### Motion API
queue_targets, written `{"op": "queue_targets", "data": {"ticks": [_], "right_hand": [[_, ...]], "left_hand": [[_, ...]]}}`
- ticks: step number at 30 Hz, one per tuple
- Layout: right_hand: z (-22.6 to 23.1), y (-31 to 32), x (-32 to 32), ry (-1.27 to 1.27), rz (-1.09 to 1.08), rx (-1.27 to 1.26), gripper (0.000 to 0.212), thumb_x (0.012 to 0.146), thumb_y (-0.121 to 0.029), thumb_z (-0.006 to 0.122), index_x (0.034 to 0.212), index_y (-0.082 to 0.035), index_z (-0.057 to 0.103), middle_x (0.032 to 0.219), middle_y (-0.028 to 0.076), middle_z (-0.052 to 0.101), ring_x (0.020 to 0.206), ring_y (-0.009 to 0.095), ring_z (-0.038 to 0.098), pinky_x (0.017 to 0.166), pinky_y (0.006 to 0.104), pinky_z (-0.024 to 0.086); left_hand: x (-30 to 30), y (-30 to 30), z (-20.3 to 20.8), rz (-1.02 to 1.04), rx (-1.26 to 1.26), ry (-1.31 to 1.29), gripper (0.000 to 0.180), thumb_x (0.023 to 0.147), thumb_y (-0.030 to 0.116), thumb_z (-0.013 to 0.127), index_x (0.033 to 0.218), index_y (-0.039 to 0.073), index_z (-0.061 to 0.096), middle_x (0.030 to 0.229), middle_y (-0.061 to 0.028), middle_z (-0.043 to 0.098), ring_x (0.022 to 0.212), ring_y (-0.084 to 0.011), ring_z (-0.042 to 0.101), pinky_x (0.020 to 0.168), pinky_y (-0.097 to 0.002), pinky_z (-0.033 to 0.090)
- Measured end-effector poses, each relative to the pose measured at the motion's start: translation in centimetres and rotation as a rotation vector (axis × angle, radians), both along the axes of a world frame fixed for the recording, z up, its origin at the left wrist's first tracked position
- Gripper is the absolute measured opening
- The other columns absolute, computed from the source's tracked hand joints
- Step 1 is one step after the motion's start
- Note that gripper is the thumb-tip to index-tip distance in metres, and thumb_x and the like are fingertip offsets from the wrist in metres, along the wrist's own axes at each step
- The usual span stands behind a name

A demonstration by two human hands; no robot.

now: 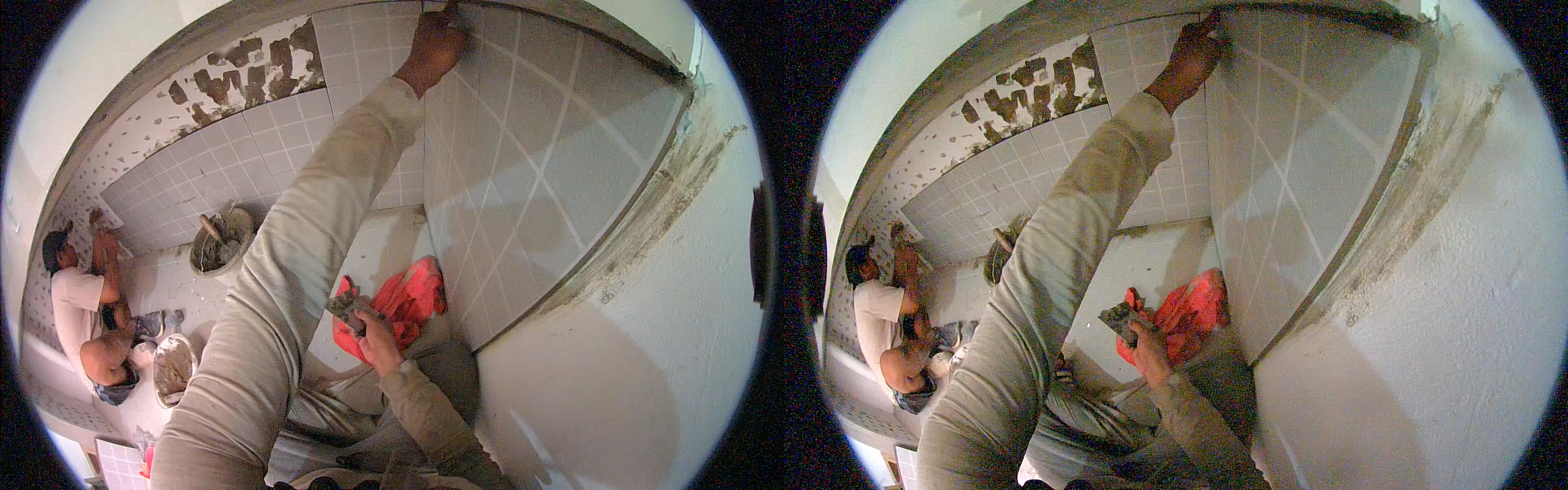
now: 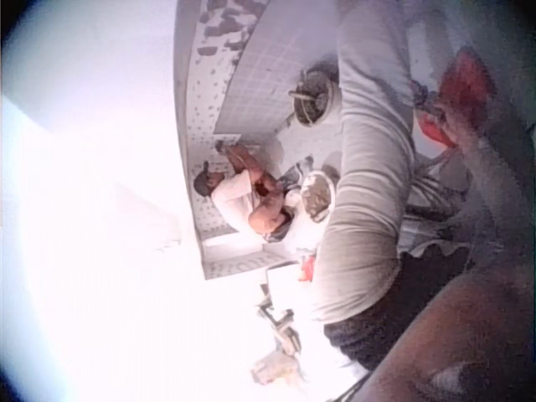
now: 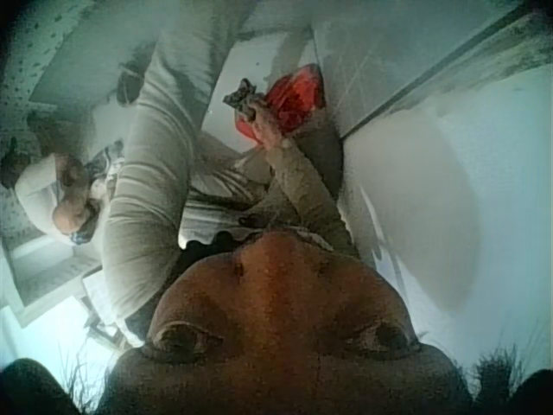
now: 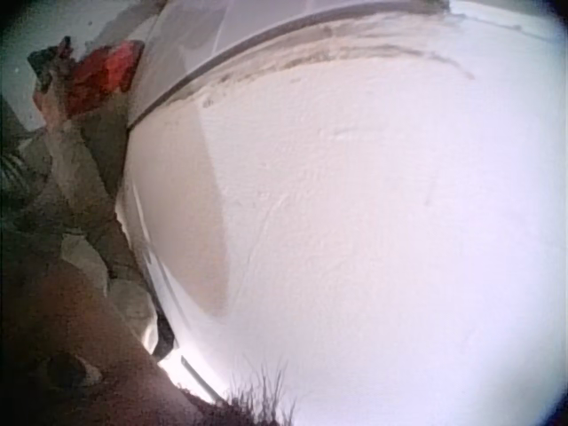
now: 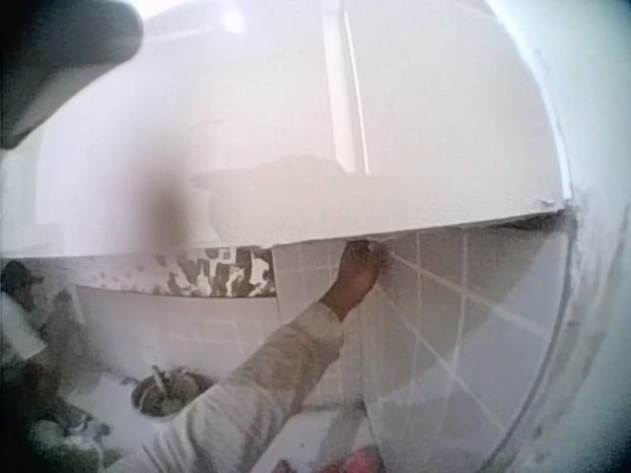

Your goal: The person applies mortar and grout to the joints between wall tiles using a putty knife and a sponge, then wipes the excess away with a cloth.

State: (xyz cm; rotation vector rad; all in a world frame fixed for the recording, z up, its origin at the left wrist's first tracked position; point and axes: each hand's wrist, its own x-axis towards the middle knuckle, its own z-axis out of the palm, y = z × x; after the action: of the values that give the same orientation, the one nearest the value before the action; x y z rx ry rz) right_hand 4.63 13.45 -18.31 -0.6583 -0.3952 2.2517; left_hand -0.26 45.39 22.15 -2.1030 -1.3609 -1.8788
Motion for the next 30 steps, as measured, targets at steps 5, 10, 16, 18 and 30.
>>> {"op": "queue_targets", "data": {"ticks": [5,10,16,18,30], "right_hand": [[-0.8,-0.1,-0.1,-0.023,0.024,0.02,0.032,0.089,-0.01,0.062,0.121,-0.011,0.061,0.105,0.003,0.068,0.079,0.015,0.063,0.054,0.0283,0.047],[-0.2,-0.2,0.2,0.005,0.02,0.022,0.036,0.089,-0.01,0.062,0.124,-0.012,0.059,0.107,0.002,0.068,0.08,0.015,0.064,0.055,0.0281,0.047],[0.5,-0.3,0.4,0.014,0.022,0.043,0.039,0.089,-0.011,0.062,0.128,-0.013,0.058,0.109,0.002,0.067,0.083,0.015,0.064,0.055,0.0281,0.047],[0.6,-0.3,0.5,0.023,0.035,0.054,0.04,0.089,-0.011,0.062,0.128,-0.013,0.057,0.109,0.002,0.067,0.082,0.015,0.064,0.055,0.0284,0.048],[0.5,-0.1,0.2,0.024,0.022,0.038,0.034,0.089,-0.01,0.061,0.123,-0.01,0.06,0.105,0.004,0.068,0.076,0.015,0.064,0.052,0.0268,0.048]], "left_hand": [[-1.0,0.0,-1.4,-0.536,0.012,-0.355,0.036,0.091,0.017,0.061,0.125,0.004,0.059,0.122,-0.0144,0.06,0.098,-0.0242,0.065,0.085,-0.0355,0.054],[-2.5,0.3,-1.4,0.553,0.336,0.69,0.033,0.086,0.017,0.064,0.117,0.006,0.065,0.12,-0.0116,0.064,0.11,-0.0271,0.062,0.1,-0.039,0.048],[-2.1,0.6,-1.1,0.621,0.501,1.081,0.033,0.066,0.005,0.06,0.098,0.008,0.07,0.108,-0.0105,0.069,0.111,-0.0302,0.061,0.105,-0.0419,0.045],[-2.2,0.9,-0.9,0.588,0.563,1.104,0.033,0.062,0.005,0.061,0.093,0.008,0.07,0.105,-0.0104,0.069,0.111,-0.0303,0.061,0.105,-0.0416,0.045],[-3.7,1.2,-0.4,0.622,0.419,0.891,0.026,0.085,0.028,0.064,0.105,0.011,0.067,0.12,-0.0136,0.063,0.105,-0.0312,0.061,0.093,-0.0415,0.051]]}}
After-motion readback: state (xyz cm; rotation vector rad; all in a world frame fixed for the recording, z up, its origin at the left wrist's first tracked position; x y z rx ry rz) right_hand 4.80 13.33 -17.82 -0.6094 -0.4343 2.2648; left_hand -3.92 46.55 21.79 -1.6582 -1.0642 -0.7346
